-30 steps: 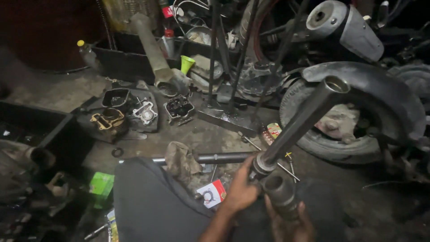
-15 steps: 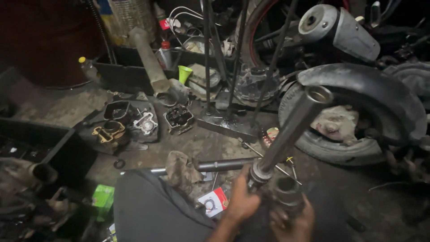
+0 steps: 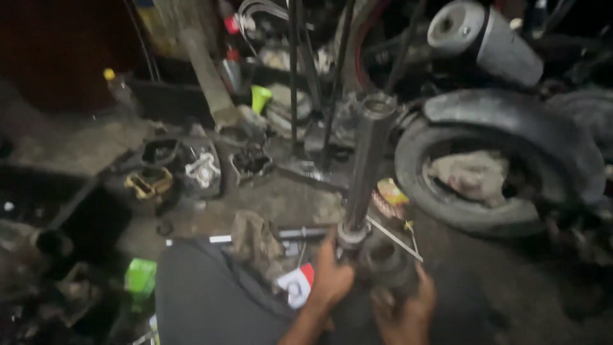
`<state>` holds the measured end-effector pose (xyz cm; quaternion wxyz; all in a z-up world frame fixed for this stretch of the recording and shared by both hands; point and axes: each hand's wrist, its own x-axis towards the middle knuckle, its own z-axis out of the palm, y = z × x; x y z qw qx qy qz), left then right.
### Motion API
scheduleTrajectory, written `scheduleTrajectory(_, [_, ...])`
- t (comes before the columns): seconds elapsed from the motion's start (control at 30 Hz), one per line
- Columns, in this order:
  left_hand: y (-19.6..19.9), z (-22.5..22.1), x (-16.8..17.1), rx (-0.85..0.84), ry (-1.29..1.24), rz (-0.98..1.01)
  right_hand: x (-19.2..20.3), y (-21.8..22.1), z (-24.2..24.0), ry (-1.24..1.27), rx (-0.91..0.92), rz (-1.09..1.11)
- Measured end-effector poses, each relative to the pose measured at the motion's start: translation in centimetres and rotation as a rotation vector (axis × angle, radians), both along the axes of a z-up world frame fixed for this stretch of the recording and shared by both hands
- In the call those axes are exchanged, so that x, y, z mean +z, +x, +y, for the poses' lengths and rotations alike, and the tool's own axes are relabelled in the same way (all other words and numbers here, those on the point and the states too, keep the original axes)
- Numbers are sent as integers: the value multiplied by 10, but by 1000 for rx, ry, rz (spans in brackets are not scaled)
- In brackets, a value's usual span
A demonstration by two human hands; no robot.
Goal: Repairing and assembling motorcycle front fork components, including cleaning and fitting seals.
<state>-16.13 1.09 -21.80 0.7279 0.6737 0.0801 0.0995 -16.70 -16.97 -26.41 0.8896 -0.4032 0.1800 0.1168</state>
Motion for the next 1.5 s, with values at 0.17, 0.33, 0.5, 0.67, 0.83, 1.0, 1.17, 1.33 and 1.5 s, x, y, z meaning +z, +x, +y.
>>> scheduleTrajectory(0.17, [4,14,-13,37,11,-12,-44,21,-38,159,530,325])
scheduleTrajectory(0.33, [5,12,-20,-84,21,69,40,8,26,153,-24,35])
scheduleTrajectory(0.5, [5,25,12,-156,-42,98,-54,36,-55,-99,170,318])
scheduleTrajectory(0.67, [8,22,5,-268,48,174,-36,25,-46,315,431,-30])
scheduleTrajectory(0.83, [7,22,24,-436,15,-73,3,10,-34,-72,-105,-122])
scheduleTrajectory(1.0, [9,13,28,-493,33,12,-22,21,-76,148,229,33])
scheduleTrajectory(1.17, [12,14,30,-598,155,-43,49,5,-51,94,-80,31])
scheduleTrajectory(1.33, [14,13,29,-567,142,224,-28,27,-115,185,383,-6])
scheduleTrajectory(1.5, [14,-2,3,-528,262,258,50,8,-56,-12,-21,133])
